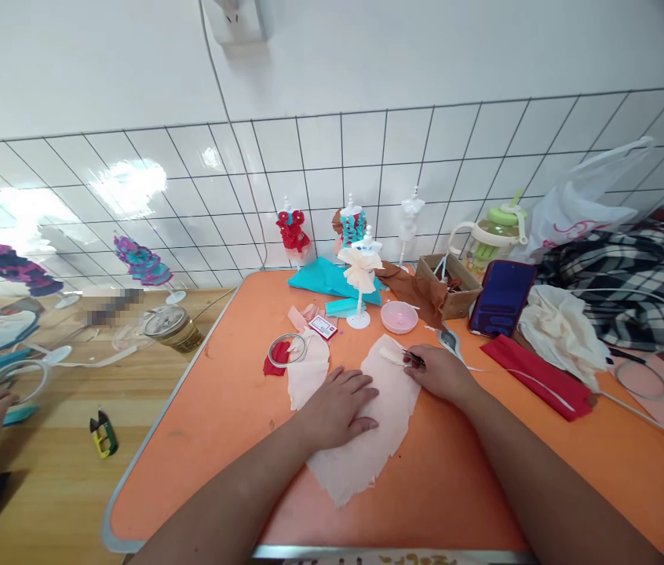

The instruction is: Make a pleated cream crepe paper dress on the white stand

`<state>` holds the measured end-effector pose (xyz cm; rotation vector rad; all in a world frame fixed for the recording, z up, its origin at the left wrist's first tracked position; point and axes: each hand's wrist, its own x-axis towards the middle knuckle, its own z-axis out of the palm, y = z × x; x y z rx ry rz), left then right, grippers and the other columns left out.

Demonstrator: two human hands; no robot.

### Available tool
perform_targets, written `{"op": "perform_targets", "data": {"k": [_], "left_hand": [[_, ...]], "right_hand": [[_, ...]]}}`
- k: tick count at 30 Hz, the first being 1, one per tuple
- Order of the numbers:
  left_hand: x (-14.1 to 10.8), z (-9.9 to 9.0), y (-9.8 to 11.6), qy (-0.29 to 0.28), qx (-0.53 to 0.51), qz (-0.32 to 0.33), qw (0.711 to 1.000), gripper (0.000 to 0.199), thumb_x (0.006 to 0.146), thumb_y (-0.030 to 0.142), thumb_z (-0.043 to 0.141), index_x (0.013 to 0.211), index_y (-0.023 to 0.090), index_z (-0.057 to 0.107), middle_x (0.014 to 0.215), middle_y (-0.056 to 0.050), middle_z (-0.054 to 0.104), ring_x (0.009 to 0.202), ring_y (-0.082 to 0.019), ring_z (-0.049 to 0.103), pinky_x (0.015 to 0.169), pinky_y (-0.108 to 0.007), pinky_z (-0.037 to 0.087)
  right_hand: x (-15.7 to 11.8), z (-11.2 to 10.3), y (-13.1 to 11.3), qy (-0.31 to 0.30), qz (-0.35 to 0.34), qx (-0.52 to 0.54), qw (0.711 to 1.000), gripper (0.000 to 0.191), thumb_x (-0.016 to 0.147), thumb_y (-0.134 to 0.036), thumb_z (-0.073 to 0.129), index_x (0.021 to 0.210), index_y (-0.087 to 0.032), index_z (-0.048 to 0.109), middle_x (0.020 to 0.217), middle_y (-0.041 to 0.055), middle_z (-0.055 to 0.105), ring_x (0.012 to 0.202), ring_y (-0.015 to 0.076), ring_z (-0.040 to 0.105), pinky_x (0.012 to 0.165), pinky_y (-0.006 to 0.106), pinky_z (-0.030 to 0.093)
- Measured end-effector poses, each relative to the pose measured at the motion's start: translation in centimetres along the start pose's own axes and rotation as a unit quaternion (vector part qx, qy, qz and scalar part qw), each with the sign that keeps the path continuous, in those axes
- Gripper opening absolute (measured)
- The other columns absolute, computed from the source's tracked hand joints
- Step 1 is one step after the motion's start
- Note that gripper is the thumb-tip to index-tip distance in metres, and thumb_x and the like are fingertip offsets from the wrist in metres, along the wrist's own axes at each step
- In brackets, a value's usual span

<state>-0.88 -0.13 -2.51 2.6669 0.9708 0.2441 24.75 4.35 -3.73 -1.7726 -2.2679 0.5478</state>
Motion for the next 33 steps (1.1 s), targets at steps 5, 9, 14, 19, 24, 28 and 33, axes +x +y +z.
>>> {"op": "perform_targets", "data": {"k": [5, 9, 14, 19, 24, 28, 33], "left_hand": [[0.0, -0.3, 0.5, 0.012, 0.006, 0.006, 1.0, 0.045, 0.082, 0.048, 0.051, 0.12, 0.025, 0.05, 0.128, -0.007, 0.051, 0.12, -0.026, 0.04, 0.105, -0.048, 0.019], [0.3, -0.6, 0.5, 0.016, 0.002, 0.0, 1.0, 0.033, 0.08, 0.046, 0.056, 0.102, 0.022, 0.058, 0.114, -0.008, 0.056, 0.108, -0.025, 0.048, 0.096, -0.042, 0.032], [0.3, -1.3, -0.3, -0.005, 0.004, -0.009, 1.0, 0.016, 0.083, 0.035, 0.054, 0.09, 0.022, 0.059, 0.096, -0.004, 0.059, 0.094, -0.021, 0.052, 0.086, -0.035, 0.038], [-0.3, -2.3, -2.0, 0.021, -0.008, -0.126, 0.992, 0.031, 0.077, 0.041, 0.06, 0.104, 0.026, 0.057, 0.111, -0.004, 0.055, 0.103, -0.023, 0.049, 0.09, -0.038, 0.035], [0.2, -1.5, -1.6, 0.043, -0.029, -0.276, 0.96, 0.045, 0.078, 0.059, 0.045, 0.104, 0.023, 0.054, 0.101, -0.007, 0.058, 0.098, -0.026, 0.052, 0.087, -0.041, 0.034], [0.9, -0.8, -1.2, 0.026, -0.034, -0.299, 0.953, 0.035, 0.072, 0.054, 0.056, 0.074, 0.02, 0.056, 0.085, -0.004, 0.057, 0.087, -0.024, 0.053, 0.079, -0.037, 0.034], [0.0, -1.8, -2.5, 0.059, -0.249, -0.318, 0.913, 0.029, 0.072, 0.048, 0.058, 0.074, 0.02, 0.05, 0.071, 0.002, 0.05, 0.065, -0.015, 0.049, 0.056, -0.024, 0.032]], "right_hand": [[0.0, 0.0, 0.2, 0.006, 0.001, -0.002, 1.0, 0.014, 0.079, -0.032, 0.054, 0.083, -0.02, 0.059, 0.081, 0.002, 0.061, 0.073, 0.015, 0.054, 0.06, 0.023, 0.031], [0.2, 0.2, 0.4, 0.015, -0.007, -0.015, 1.0, 0.014, 0.081, -0.031, 0.053, 0.086, -0.02, 0.059, 0.086, 0.0027, 0.062, 0.076, 0.0151, 0.055, 0.062, 0.023, 0.032], [0.3, 0.1, 0.3, 0.057, 0.01, -0.066, 0.996, 0.017, 0.086, -0.032, 0.047, 0.089, -0.02, 0.059, 0.093, 0.0048, 0.062, 0.085, 0.0172, 0.056, 0.063, 0.024, 0.032], [-0.1, -1.4, 1.4, 0.075, 0.064, -0.081, 0.992, 0.02, 0.087, -0.032, 0.043, 0.091, -0.021, 0.059, 0.092, 0.0051, 0.062, 0.083, 0.0177, 0.057, 0.061, 0.025, 0.034], [-0.8, -2.9, 2.9, 0.069, 0.154, -0.117, 0.979, 0.029, 0.082, -0.04, 0.051, 0.099, -0.02, 0.062, 0.102, 0.0099, 0.058, 0.084, 0.0217, 0.058, 0.062, 0.027, 0.037], [-1.0, -3.3, 2.0, 0.099, 0.098, -0.043, 0.989, 0.043, 0.08, -0.043, 0.054, 0.117, -0.022, 0.054, 0.104, 0.0073, 0.058, 0.089, 0.02, 0.057, 0.068, 0.026, 0.039], [-0.7, -3.3, 1.8, 0.046, 0.136, -0.117, 0.983, 0.017, 0.083, -0.023, 0.048, 0.091, -0.019, 0.062, 0.096, 0.0113, 0.062, 0.084, 0.0227, 0.059, 0.063, 0.028, 0.036]]}}
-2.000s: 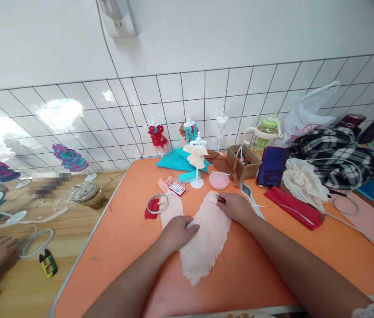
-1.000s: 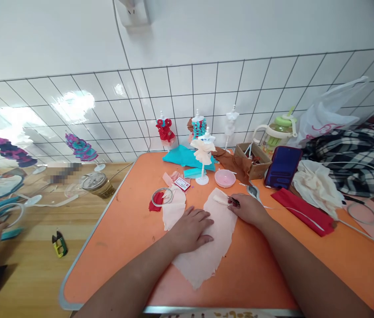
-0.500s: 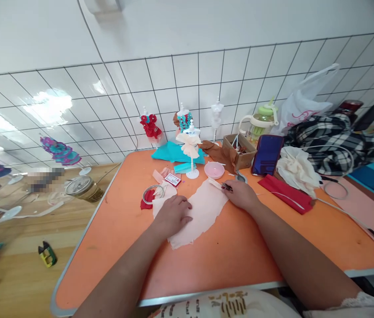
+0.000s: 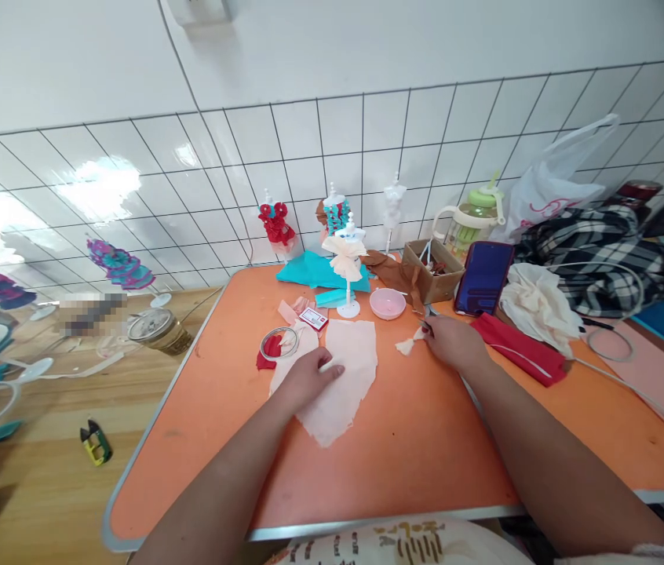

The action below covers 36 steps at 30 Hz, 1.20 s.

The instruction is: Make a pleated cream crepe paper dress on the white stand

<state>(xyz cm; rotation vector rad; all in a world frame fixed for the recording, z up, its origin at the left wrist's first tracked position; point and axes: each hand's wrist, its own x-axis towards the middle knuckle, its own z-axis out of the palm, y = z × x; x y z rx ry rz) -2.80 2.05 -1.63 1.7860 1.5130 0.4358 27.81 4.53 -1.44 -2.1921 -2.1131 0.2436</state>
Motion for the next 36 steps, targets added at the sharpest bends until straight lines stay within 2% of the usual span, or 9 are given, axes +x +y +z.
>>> {"op": "perform_targets", "data": {"k": [4, 6, 9, 11, 17, 21, 27, 32, 36], "left_hand": [[-0.1, -1.4, -0.3, -0.026, -0.18, -0.03, 0.983, 0.036, 0.065, 0.038, 0.069, 0.088, 0.021, 0.049, 0.064, 0.007, 0.046, 0.056, -0.009, 0.046, 0.052, -0.02, 0.032], [-0.3, -1.6, 0.1, -0.028, -0.243, -0.01, 0.97, 0.04, 0.066, 0.035, 0.07, 0.096, 0.021, 0.048, 0.066, 0.007, 0.051, 0.056, -0.009, 0.049, 0.052, -0.019, 0.035], [-0.5, -1.7, 0.9, -0.065, -0.335, 0.024, 0.94, 0.046, 0.069, 0.035, 0.07, 0.104, 0.021, 0.045, 0.078, 0.002, 0.061, 0.064, -0.012, 0.058, 0.058, -0.022, 0.042], [-0.6, -1.6, 1.3, -0.103, -0.39, 0.026, 0.915, 0.053, 0.068, 0.036, 0.072, 0.109, 0.023, 0.042, 0.086, -0.002, 0.065, 0.071, -0.017, 0.063, 0.063, -0.027, 0.048], [-0.9, -1.2, 0.9, -0.153, -0.456, -0.079, 0.873, 0.058, 0.066, 0.043, 0.073, 0.111, 0.021, 0.045, 0.108, -0.01, 0.064, 0.092, -0.023, 0.064, 0.074, -0.033, 0.052], [-0.9, -0.6, 0.5, -0.277, -0.452, -0.162, 0.832, 0.054, 0.071, 0.053, 0.064, 0.106, 0.013, 0.056, 0.107, -0.017, 0.065, 0.093, -0.028, 0.064, 0.072, -0.036, 0.052], [-0.5, -1.3, -0.3, -0.178, -0.461, -0.121, 0.861, 0.047, 0.064, 0.036, 0.075, 0.102, 0.013, 0.061, 0.095, -0.013, 0.07, 0.084, -0.027, 0.066, 0.073, -0.037, 0.052], [-0.5, -2.2, -0.8, -0.153, -0.437, -0.134, 0.876, 0.046, 0.063, 0.038, 0.076, 0.1, 0.015, 0.061, 0.087, -0.008, 0.07, 0.078, -0.024, 0.066, 0.068, -0.036, 0.052], [-0.5, -1.7, -0.3, -0.179, -0.415, -0.104, 0.886, 0.044, 0.065, 0.038, 0.074, 0.101, 0.016, 0.061, 0.091, -0.007, 0.069, 0.08, -0.022, 0.065, 0.068, -0.032, 0.051]], "right_hand": [[-0.3, -0.5, -0.4, 0.029, 0.026, 0.043, 0.998, 0.016, 0.082, -0.025, 0.049, 0.09, -0.018, 0.06, 0.093, 0.0105, 0.064, 0.081, 0.0212, 0.058, 0.059, 0.027, 0.035], [-1.1, -0.7, -1.7, -0.02, 0.015, 0.154, 0.988, 0.025, 0.084, -0.038, 0.047, 0.086, -0.017, 0.06, 0.083, 0.0081, 0.065, 0.072, 0.0178, 0.057, 0.056, 0.025, 0.035], [-2.6, 0.0, -4.6, -0.272, -0.045, 0.354, 0.894, 0.049, 0.081, -0.061, 0.042, 0.077, -0.016, 0.061, 0.07, 0.0059, 0.064, 0.051, 0.0106, 0.046, 0.045, 0.022, 0.03], [-3.3, 1.1, -6.5, -0.351, -0.029, 0.451, 0.82, 0.051, 0.075, -0.066, 0.048, 0.08, -0.016, 0.059, 0.061, 0.0011, 0.058, 0.04, 0.0059, 0.032, 0.037, 0.021, 0.021], [-3.5, 3.0, -9.1, -0.213, 0.035, 0.676, 0.704, 0.045, 0.062, -0.048, 0.072, 0.082, -0.021, 0.043, 0.05, -0.0117, 0.03, 0.038, 0.0019, 0.016, 0.034, 0.018, 0.011], [-3.7, 3.1, -9.3, -0.199, 0.035, 0.68, 0.705, 0.044, 0.062, -0.046, 0.073, 0.079, -0.021, 0.04, 0.05, -0.0116, 0.03, 0.037, 0.0022, 0.02, 0.033, 0.017, 0.015], [-3.3, 2.9, -7.3, -0.245, -0.003, 0.565, 0.788, 0.047, 0.081, -0.062, 0.042, 0.098, -0.019, 0.052, 0.054, -0.0033, 0.054, 0.037, 0.0087, 0.045, 0.036, 0.019, 0.034], [-3.6, 1.6, -5.6, -0.439, -0.076, 0.473, 0.76, 0.057, 0.082, -0.067, 0.033, 0.102, -0.019, 0.058, 0.044, -0.0077, 0.039, 0.033, 0.006, 0.032, 0.034, 0.017, 0.031], [-3.9, 1.5, -5.9, -0.454, -0.032, 0.523, 0.721, 0.057, 0.084, -0.067, 0.028, 0.082, -0.018, 0.057, 0.045, -0.0089, 0.029, 0.034, 0.0048, 0.021, 0.032, 0.015, 0.03]]}}
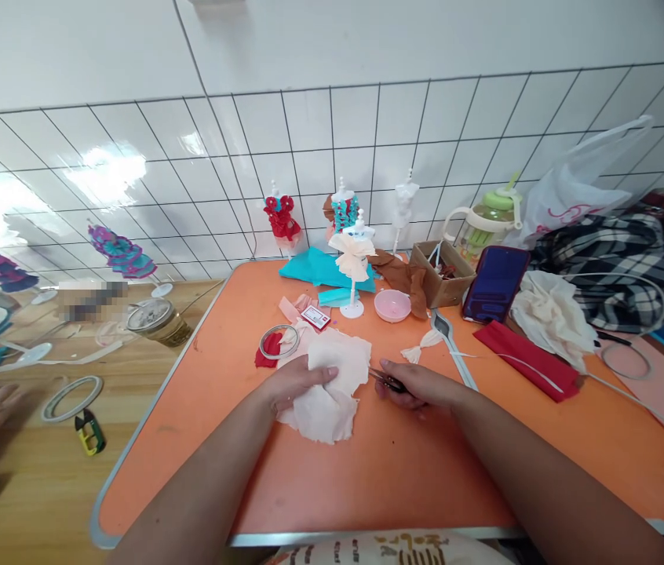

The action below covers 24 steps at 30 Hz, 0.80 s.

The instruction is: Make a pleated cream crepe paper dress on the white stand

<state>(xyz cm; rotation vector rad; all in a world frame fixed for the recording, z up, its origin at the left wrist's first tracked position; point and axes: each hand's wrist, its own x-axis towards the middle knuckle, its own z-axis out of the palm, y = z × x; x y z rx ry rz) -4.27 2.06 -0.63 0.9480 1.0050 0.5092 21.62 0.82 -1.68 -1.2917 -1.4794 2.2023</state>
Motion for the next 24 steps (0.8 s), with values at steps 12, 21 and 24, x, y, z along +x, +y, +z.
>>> {"op": "perform_targets", "data": {"k": [12, 21, 24], "left_hand": [[0.7, 0.3, -0.5, 0.061, 0.087, 0.056, 0.993, 0.054, 0.058, 0.036, 0.078, 0.105, 0.016, 0.059, 0.095, -0.008, 0.067, 0.087, -0.025, 0.063, 0.072, -0.034, 0.049], [0.2, 0.7, -0.3, 0.023, -0.023, 0.054, 0.998, 0.049, 0.061, 0.027, 0.077, 0.105, 0.017, 0.057, 0.09, -0.005, 0.067, 0.078, -0.021, 0.063, 0.071, -0.033, 0.05], [0.0, 0.8, -0.2, 0.013, -0.014, 0.044, 0.999, 0.046, 0.063, 0.027, 0.077, 0.103, 0.016, 0.058, 0.085, -0.005, 0.066, 0.073, -0.019, 0.063, 0.067, -0.032, 0.05]], "right_hand": [[0.6, 0.6, 0.2, 0.0, -0.064, -0.067, 0.996, 0.056, 0.086, -0.063, 0.025, 0.072, -0.017, 0.054, 0.048, -0.002, 0.055, 0.032, 0.0062, 0.035, 0.04, 0.02, 0.041], [1.2, 0.4, 0.6, 0.083, -0.06, -0.107, 0.989, 0.057, 0.085, -0.065, 0.024, 0.073, -0.018, 0.053, 0.049, -0.0022, 0.049, 0.039, 0.0091, 0.045, 0.038, 0.02, 0.039], [1.1, 0.5, 0.5, 0.079, -0.069, -0.11, 0.988, 0.057, 0.085, -0.064, 0.024, 0.074, -0.017, 0.055, 0.05, -0.002, 0.048, 0.041, 0.0091, 0.045, 0.038, 0.019, 0.038]]}}
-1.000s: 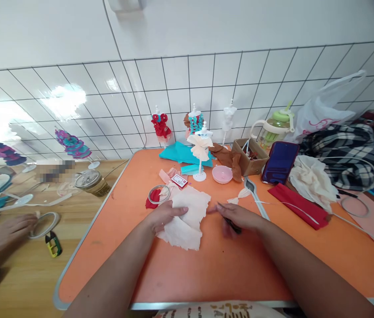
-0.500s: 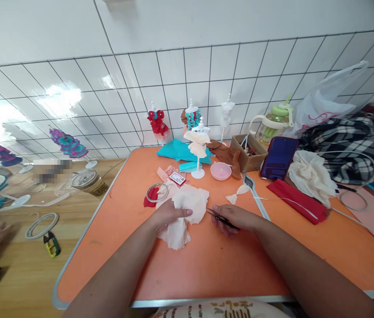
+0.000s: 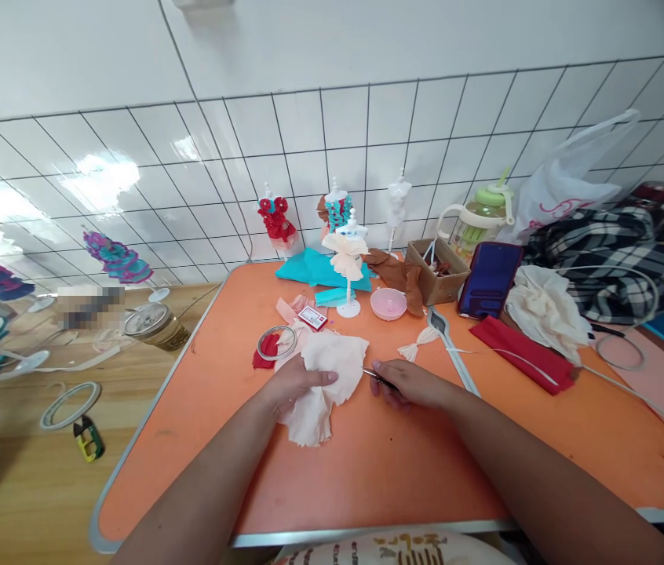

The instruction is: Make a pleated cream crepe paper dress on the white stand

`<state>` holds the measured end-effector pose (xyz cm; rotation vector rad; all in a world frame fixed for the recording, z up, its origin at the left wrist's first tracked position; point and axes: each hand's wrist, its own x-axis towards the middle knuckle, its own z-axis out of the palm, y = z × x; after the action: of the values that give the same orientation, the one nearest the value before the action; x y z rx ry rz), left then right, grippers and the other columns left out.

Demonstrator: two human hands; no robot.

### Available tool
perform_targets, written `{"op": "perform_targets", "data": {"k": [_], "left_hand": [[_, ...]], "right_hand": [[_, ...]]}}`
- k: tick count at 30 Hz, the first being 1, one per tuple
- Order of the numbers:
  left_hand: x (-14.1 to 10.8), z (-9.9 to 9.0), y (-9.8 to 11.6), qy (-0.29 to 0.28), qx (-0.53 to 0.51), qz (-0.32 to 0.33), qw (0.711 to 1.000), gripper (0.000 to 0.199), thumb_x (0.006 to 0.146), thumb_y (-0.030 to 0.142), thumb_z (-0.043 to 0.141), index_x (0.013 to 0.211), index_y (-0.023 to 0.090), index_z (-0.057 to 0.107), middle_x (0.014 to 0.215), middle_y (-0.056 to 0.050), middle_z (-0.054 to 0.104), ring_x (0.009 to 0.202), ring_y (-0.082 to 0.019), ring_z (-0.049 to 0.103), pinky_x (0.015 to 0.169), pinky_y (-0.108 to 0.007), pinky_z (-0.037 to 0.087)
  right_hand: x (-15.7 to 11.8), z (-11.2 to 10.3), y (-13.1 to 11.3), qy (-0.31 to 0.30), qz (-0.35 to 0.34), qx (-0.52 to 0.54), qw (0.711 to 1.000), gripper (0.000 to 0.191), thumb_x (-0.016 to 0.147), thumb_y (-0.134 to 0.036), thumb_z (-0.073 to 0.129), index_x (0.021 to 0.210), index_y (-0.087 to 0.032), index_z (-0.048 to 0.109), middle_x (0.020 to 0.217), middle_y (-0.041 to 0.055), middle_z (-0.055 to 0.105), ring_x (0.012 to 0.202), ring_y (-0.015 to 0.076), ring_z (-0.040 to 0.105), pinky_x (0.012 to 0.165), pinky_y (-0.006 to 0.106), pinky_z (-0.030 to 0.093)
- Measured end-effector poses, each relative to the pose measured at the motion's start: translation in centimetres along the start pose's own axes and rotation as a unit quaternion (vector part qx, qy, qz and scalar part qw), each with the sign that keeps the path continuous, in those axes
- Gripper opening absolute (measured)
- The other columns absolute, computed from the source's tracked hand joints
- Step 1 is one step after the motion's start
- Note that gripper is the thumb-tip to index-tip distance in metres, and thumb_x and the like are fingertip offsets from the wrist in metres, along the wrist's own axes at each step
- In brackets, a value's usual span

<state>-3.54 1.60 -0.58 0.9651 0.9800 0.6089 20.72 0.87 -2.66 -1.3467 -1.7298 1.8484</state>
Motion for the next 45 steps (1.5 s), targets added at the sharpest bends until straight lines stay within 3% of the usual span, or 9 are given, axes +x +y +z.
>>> {"op": "perform_targets", "data": {"k": [13, 22, 27, 34, 45], "left_hand": [[0.0, 0.4, 0.1, -0.037, 0.041, 0.024, 0.998, 0.049, 0.062, 0.031, 0.076, 0.105, 0.016, 0.058, 0.091, -0.007, 0.066, 0.079, -0.022, 0.062, 0.065, -0.031, 0.049], [-0.1, 0.5, -0.1, 0.012, 0.047, -0.007, 0.999, 0.048, 0.065, 0.038, 0.074, 0.105, 0.015, 0.06, 0.095, -0.009, 0.068, 0.083, -0.024, 0.063, 0.069, -0.032, 0.049], [-0.3, 1.2, 0.4, 0.03, 0.058, 0.023, 0.998, 0.05, 0.064, 0.037, 0.075, 0.107, 0.016, 0.059, 0.103, -0.008, 0.067, 0.095, -0.025, 0.061, 0.079, -0.033, 0.048], [0.1, 0.6, 0.1, 0.063, 0.106, 0.04, 0.992, 0.051, 0.061, 0.038, 0.076, 0.103, 0.015, 0.06, 0.094, -0.007, 0.068, 0.086, -0.025, 0.063, 0.073, -0.033, 0.048], [0.5, 0.2, -0.3, 0.057, 0.146, 0.069, 0.985, 0.05, 0.061, 0.039, 0.076, 0.102, 0.015, 0.06, 0.093, -0.008, 0.068, 0.084, -0.024, 0.062, 0.074, -0.033, 0.047]], "right_hand": [[0.0, 0.8, -1.0, 0.002, -0.02, 0.01, 1.0, 0.055, 0.083, -0.067, 0.029, 0.072, -0.017, 0.05, 0.05, -0.0054, 0.032, 0.044, 0.0075, 0.031, 0.037, 0.017, 0.032], [0.3, 0.7, -0.2, 0.023, -0.026, 0.013, 0.999, 0.051, 0.083, -0.066, 0.032, 0.069, -0.019, 0.045, 0.051, -0.0057, 0.032, 0.044, 0.0075, 0.027, 0.036, 0.017, 0.029], [-0.1, 0.9, -0.7, 0.002, -0.036, 0.031, 0.999, 0.053, 0.084, -0.066, 0.027, 0.071, -0.019, 0.049, 0.048, -0.006, 0.031, 0.044, 0.0084, 0.029, 0.037, 0.018, 0.032], [0.1, 0.8, -0.5, 0.008, -0.025, 0.034, 0.999, 0.053, 0.083, -0.067, 0.03, 0.072, -0.019, 0.047, 0.05, -0.0064, 0.031, 0.044, 0.0075, 0.028, 0.037, 0.017, 0.03], [-0.2, 0.7, -0.8, 0.011, -0.016, 0.017, 1.0, 0.05, 0.081, -0.067, 0.033, 0.069, -0.019, 0.043, 0.053, -0.0056, 0.033, 0.045, 0.0074, 0.028, 0.037, 0.017, 0.028]]}}
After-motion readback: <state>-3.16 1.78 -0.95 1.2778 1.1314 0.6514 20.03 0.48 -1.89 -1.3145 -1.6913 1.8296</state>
